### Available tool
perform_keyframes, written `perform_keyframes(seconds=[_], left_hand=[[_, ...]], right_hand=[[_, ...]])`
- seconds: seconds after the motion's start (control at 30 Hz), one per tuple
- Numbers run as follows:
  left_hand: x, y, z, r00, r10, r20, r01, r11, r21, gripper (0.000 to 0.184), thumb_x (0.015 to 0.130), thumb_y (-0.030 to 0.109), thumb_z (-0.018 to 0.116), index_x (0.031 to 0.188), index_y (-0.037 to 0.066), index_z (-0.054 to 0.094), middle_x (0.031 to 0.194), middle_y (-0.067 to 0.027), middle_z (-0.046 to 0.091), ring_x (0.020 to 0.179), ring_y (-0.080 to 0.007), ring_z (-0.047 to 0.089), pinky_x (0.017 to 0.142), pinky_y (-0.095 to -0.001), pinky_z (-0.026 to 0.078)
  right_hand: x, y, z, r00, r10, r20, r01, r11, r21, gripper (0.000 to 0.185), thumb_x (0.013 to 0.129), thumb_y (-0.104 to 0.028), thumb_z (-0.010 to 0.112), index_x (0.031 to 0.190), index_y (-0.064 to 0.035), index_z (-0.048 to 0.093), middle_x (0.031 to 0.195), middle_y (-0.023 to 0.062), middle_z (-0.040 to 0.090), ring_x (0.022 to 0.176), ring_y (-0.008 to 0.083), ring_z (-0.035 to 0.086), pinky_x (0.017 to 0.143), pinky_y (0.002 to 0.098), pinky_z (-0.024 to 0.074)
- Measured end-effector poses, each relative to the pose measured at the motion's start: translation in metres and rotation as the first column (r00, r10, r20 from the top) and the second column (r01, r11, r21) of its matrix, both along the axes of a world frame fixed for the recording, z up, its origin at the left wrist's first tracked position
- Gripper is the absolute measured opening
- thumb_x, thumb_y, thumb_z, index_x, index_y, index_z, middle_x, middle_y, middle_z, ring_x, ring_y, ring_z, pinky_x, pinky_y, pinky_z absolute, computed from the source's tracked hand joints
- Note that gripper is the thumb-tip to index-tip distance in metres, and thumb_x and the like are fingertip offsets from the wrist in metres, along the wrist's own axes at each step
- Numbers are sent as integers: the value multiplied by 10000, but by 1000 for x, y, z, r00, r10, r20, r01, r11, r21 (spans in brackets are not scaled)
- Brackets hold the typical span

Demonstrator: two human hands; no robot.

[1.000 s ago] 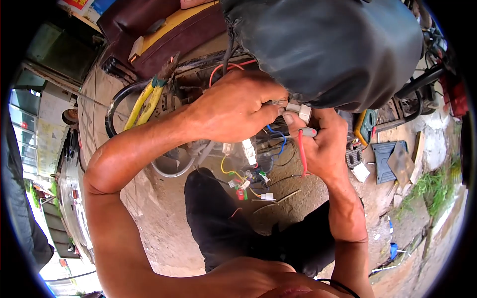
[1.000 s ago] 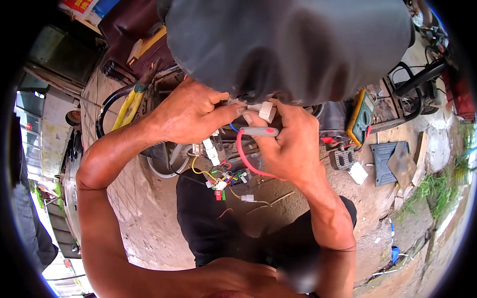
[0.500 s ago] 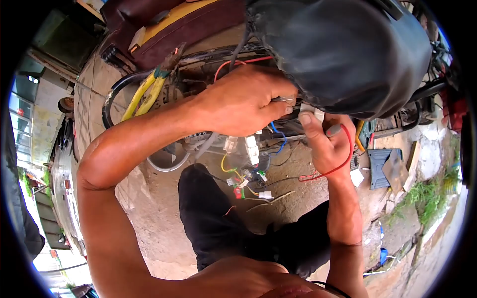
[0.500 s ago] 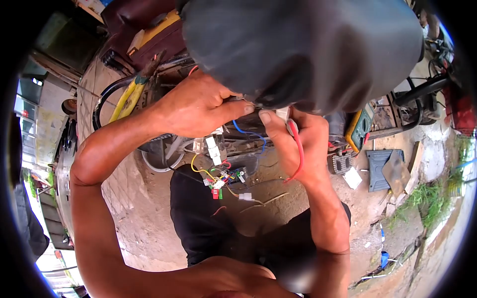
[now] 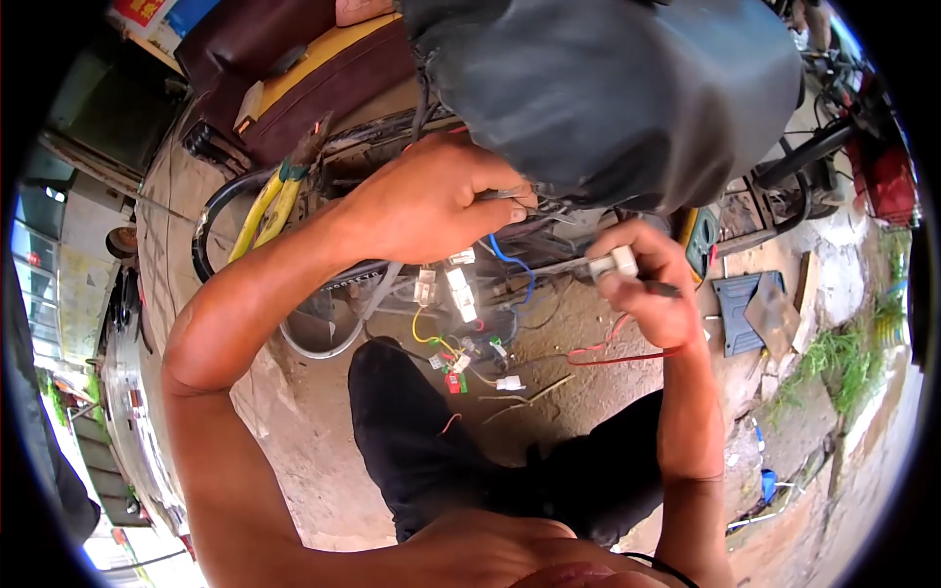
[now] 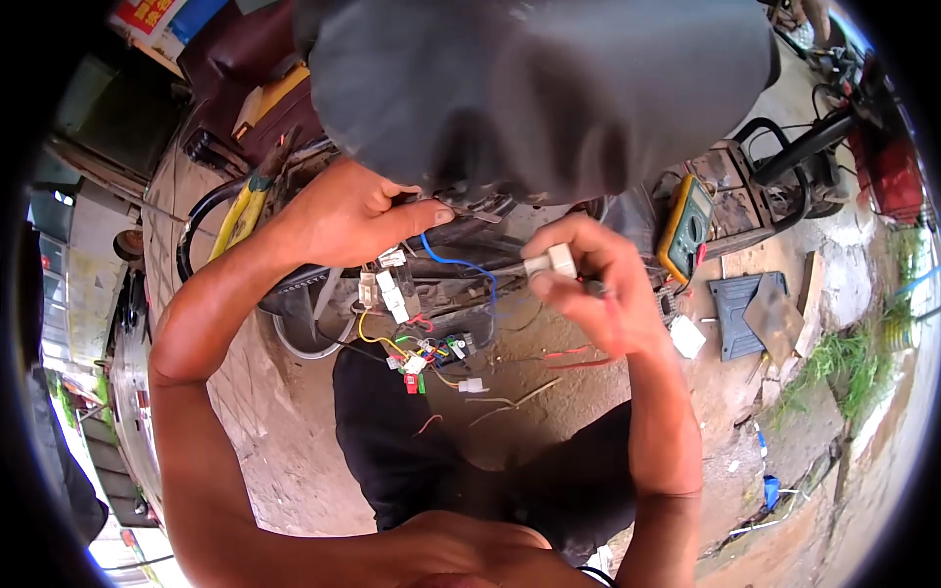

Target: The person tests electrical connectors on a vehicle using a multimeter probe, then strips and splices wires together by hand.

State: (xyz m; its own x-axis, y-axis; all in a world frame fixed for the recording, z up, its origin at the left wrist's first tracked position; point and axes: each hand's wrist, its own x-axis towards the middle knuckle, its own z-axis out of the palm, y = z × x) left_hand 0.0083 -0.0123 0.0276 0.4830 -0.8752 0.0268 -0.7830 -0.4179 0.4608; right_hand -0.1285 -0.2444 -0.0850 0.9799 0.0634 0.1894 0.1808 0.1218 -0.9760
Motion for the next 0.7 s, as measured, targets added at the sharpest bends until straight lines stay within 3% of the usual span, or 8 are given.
perform_keyframes(seconds=[0.1, 0.17, 0.27, 0.4, 0.53, 0.57, 0.67, 0.7], left_hand=[[1, 3, 6, 964, -105, 246, 153, 971, -186, 211, 889, 172, 677, 1016, 13, 731, 965, -190, 726, 909, -373, 690, 819, -439, 543], [2, 6, 11, 967, -46, 252, 106, 968, -228, 191, 877, 158, 694, 996, 15, 734, 922, -195, 716, 859, -382, 683, 775, -446, 542], [0, 8, 16, 970, 37, 241, 45, 944, -328, 171, 857, 149, 716, 961, 15, 739, 828, -199, 698, 793, -380, 679, 718, -445, 537], [-8, 13, 30, 973, 109, 204, -33, 938, -346, 190, 847, 153, 726, 979, 18, 737, 821, -199, 690, 791, -382, 678, 724, -429, 538], [-11, 16, 33, 992, 88, 91, -49, 932, -360, 205, 851, 157, 715, 1007, 27, 736, 857, -195, 692, 797, -378, 679, 731, -413, 543], [-12, 16, 38, 995, 86, 57, -65, 949, -308, 207, 861, 157, 697, 1018, 27, 734, 881, -198, 694, 820, -383, 685, 739, -421, 549], [-6, 19, 29, 979, 57, 195, 11, 945, -328, 187, 877, 154, 679, 1004, 25, 725, 897, -205, 692, 851, -397, 684, 751, -442, 553], [-6, 19, 27, 978, 35, 206, 29, 953, -300, 181, 879, 155, 677, 998, 26, 722, 904, -208, 692, 858, -401, 682, 759, -452, 552]], right_hand=[[0, 1, -20, 997, 28, -72, -31, 998, -50, 210, 842, -40, 716, 1042, -22, 653, 842, -30, 608, 767, 54, 557, 665, 236, 430], [-1, 1, -28, 993, 48, -108, -60, 993, -103, 208, 836, -38, 715, 1037, -31, 663, 813, -37, 598, 746, 49, 545, 647, 238, 420], [-1, 3, -32, 989, 93, -111, -127, 924, -362, 222, 812, -44, 728, 1028, -39, 674, 763, -27, 576, 717, 43, 530, 624, 237, 403], [3, 8, -58, 974, 152, -166, -216, 835, -506, 292, 761, -59, 760, 1036, -23, 668, 867, 41, 653, 756, 110, 581, 676, 296, 465], [4, 22, -77, 975, 71, -209, -200, 686, -700, 340, 746, -102, 783, 1069, -56, 683, 889, 112, 687, 758, 211, 654, 686, 346, 507], [2, 24, -91, 976, 46, -215, -191, 661, -725, 341, 774, -220, 734, 1077, -71, 689, 870, 178, 707, 826, 362, 693, 741, 455, 527], [-10, 33, -144, 962, 54, -269, -252, 564, -786, 327, 797, -272, 698, 1068, -89, 698, 903, 204, 714, 875, 376, 702, 779, 469, 546], [-12, 42, -152, 919, 41, -392, -369, 445, -816, 337, 830, -312, 652, 1092, -105, 696, 973, 225, 717, 952, 394, 700, 840, 497, 551]])
